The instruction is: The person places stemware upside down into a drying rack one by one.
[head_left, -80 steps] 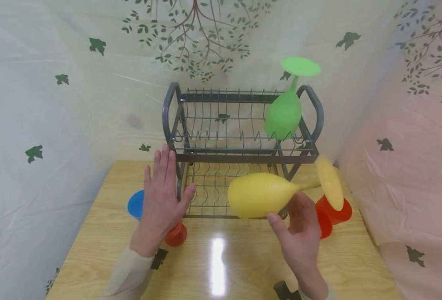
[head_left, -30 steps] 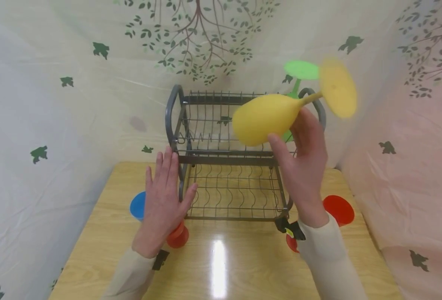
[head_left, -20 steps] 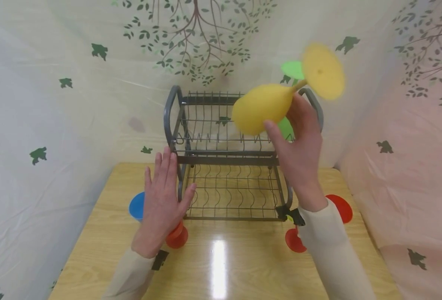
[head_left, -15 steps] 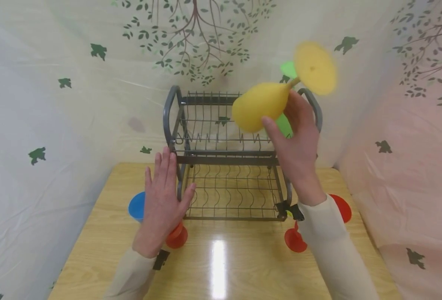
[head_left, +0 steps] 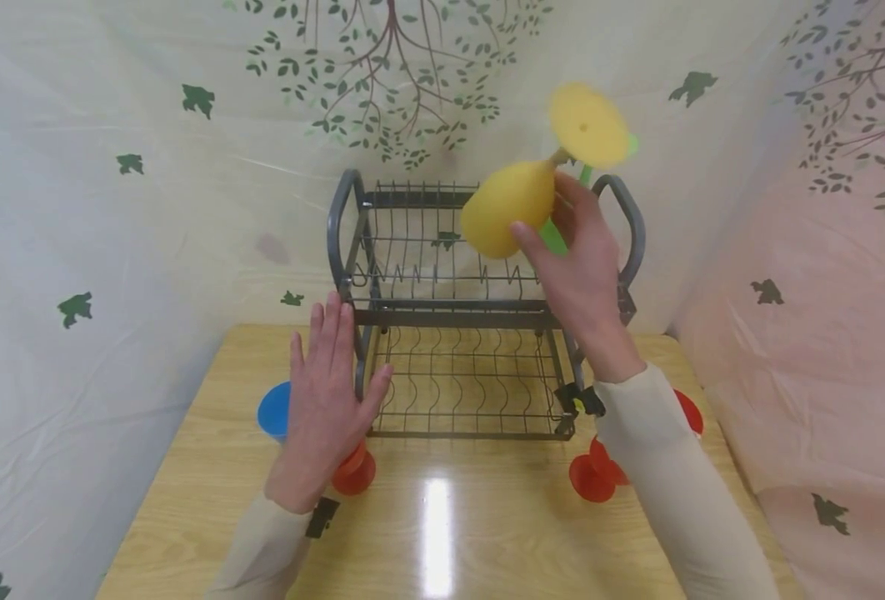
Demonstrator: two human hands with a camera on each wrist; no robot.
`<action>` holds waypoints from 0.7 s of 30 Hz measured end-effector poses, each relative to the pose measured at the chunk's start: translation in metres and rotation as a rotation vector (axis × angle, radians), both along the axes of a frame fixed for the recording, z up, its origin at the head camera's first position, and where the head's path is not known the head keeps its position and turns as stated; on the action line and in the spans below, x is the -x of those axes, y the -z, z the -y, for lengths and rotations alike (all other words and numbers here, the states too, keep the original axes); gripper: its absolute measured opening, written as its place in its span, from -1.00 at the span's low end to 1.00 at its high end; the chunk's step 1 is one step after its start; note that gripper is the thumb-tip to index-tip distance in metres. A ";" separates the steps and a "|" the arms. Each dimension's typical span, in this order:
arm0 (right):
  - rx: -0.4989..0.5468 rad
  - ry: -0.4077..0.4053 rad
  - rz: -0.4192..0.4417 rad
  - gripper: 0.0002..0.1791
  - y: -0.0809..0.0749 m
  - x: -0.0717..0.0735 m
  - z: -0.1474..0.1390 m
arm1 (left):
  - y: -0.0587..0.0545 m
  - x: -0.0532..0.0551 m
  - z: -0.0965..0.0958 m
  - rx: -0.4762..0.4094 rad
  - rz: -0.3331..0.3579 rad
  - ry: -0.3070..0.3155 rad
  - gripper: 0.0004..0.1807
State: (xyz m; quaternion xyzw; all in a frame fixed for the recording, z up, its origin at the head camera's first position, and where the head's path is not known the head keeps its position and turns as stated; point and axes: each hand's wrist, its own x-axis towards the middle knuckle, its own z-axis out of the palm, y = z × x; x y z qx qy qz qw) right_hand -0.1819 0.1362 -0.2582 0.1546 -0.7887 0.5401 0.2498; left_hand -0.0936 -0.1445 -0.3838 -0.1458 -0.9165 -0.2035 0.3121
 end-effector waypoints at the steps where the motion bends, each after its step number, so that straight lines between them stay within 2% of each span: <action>1: -0.011 0.000 0.007 -0.25 0.000 0.001 0.000 | 0.000 0.000 0.000 0.000 0.001 0.000 -0.08; 9: -0.104 -0.007 0.116 -0.23 -0.005 0.008 0.002 | -0.001 -0.001 0.000 -0.003 0.007 0.008 -0.10; 16: -0.199 -0.024 0.126 -0.26 -0.007 0.017 0.002 | -0.001 -0.002 0.000 0.001 0.015 0.014 -0.09; 21: -0.274 -0.025 0.171 -0.24 -0.008 0.020 0.001 | -0.001 -0.001 0.000 0.001 -0.005 0.022 -0.10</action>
